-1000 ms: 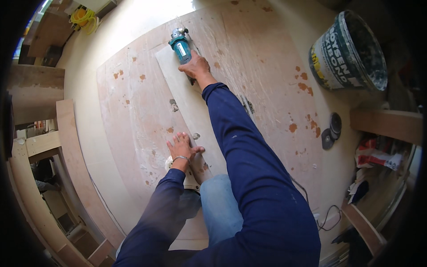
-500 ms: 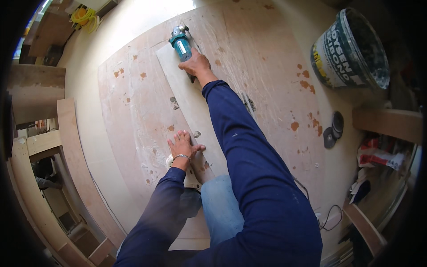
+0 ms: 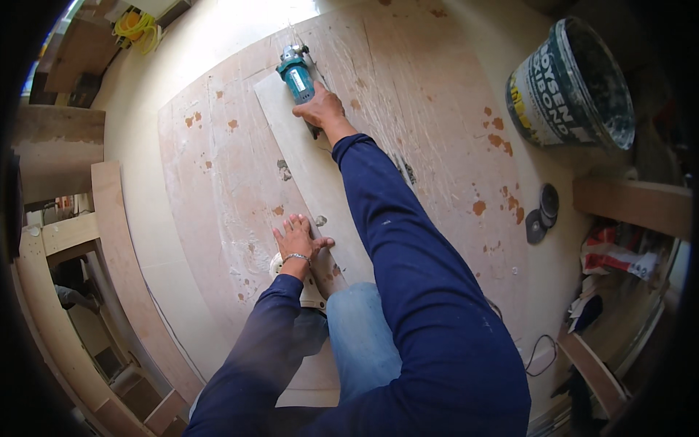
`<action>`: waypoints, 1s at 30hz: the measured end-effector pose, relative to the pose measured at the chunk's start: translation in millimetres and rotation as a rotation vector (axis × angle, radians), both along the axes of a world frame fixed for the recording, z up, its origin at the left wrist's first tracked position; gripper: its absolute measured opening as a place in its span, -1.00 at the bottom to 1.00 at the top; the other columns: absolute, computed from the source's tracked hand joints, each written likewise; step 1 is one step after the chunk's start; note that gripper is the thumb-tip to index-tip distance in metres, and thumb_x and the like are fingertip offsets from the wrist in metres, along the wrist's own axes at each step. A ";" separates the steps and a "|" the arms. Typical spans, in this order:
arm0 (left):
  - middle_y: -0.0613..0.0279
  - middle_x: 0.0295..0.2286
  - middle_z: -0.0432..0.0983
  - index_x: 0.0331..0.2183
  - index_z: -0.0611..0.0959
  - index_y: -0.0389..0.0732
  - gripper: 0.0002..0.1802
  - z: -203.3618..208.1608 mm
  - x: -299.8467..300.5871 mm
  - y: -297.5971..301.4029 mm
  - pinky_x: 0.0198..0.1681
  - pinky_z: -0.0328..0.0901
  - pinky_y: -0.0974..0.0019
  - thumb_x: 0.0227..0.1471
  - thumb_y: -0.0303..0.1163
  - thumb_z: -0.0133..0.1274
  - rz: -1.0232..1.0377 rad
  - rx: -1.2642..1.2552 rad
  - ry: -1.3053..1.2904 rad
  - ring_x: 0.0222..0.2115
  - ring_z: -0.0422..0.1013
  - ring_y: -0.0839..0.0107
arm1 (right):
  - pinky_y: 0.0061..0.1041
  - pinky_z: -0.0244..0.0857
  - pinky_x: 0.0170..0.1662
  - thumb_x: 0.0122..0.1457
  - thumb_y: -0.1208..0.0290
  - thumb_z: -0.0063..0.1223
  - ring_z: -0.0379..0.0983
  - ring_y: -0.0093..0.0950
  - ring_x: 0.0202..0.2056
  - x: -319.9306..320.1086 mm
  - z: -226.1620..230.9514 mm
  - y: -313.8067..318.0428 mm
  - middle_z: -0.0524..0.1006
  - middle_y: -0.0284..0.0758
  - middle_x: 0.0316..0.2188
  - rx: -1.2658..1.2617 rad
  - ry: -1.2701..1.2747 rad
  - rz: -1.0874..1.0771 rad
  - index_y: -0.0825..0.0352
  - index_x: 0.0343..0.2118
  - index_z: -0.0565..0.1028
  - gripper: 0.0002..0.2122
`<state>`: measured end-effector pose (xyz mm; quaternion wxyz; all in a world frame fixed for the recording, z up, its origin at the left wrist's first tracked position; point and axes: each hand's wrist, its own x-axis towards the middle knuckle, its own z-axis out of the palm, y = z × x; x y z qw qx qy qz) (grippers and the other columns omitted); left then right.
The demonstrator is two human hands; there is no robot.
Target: The person uses an angle grinder to cut a rectangular tile on the floor, then moves to a bathroom area to apply adhesive and install the tile on a wall. The person spreads adhesive with a trowel, positions the tile, and taps it into place.
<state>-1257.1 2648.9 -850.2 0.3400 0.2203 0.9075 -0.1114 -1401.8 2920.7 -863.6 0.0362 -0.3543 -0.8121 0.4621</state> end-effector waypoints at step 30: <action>0.05 0.30 0.03 0.28 0.20 -0.17 0.23 7.5 1.4 1.3 0.32 -0.27 -0.22 -0.29 0.34 0.22 0.026 -0.001 0.015 0.32 -0.06 0.08 | -0.32 0.31 0.13 -0.28 0.08 0.23 0.43 -0.11 0.06 25.5 10.7 -8.7 0.48 0.03 0.04 -0.060 -0.035 0.055 0.35 0.27 0.19 -0.05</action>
